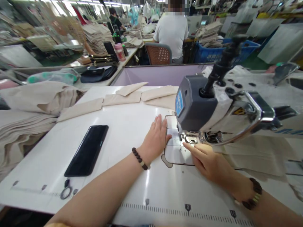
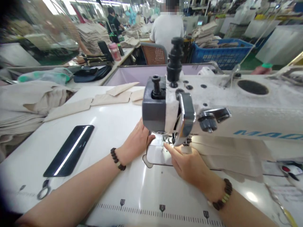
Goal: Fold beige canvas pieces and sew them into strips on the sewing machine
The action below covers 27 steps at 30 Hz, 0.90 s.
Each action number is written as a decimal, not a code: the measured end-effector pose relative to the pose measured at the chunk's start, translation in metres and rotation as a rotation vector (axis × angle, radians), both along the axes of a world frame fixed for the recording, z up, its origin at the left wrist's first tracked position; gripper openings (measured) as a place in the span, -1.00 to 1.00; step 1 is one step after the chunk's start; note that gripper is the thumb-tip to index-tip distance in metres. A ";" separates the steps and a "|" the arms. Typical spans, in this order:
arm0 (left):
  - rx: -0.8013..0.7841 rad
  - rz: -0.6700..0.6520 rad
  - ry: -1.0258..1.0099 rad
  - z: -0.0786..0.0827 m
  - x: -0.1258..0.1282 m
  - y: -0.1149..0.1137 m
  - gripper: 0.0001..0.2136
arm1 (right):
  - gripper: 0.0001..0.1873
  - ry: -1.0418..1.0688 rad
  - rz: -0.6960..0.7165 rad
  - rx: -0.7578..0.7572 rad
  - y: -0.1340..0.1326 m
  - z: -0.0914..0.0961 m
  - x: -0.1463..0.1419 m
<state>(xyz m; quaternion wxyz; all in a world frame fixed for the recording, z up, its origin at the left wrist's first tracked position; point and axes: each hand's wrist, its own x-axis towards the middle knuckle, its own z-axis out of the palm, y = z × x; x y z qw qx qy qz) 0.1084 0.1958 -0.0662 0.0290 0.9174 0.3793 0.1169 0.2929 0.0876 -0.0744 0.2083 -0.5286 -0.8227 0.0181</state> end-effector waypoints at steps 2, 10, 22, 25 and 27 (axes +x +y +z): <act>-0.002 0.030 0.006 -0.006 -0.001 0.005 -0.46 | -0.64 -0.032 0.014 0.110 -0.003 0.004 0.002; 0.017 -0.071 0.044 0.003 -0.005 -0.003 -0.55 | -0.75 -0.249 -0.220 0.336 -0.014 0.046 0.035; 0.129 -0.294 0.012 0.036 -0.025 -0.038 -0.73 | -0.88 -0.288 -0.445 -0.018 -0.014 0.053 0.049; 0.132 -0.302 -0.009 0.030 -0.034 -0.046 -0.74 | -0.83 -0.268 -0.446 0.025 -0.013 0.052 0.049; 0.124 -0.296 -0.021 0.028 -0.039 -0.050 -0.74 | -0.82 -0.262 -0.459 0.055 -0.011 0.050 0.050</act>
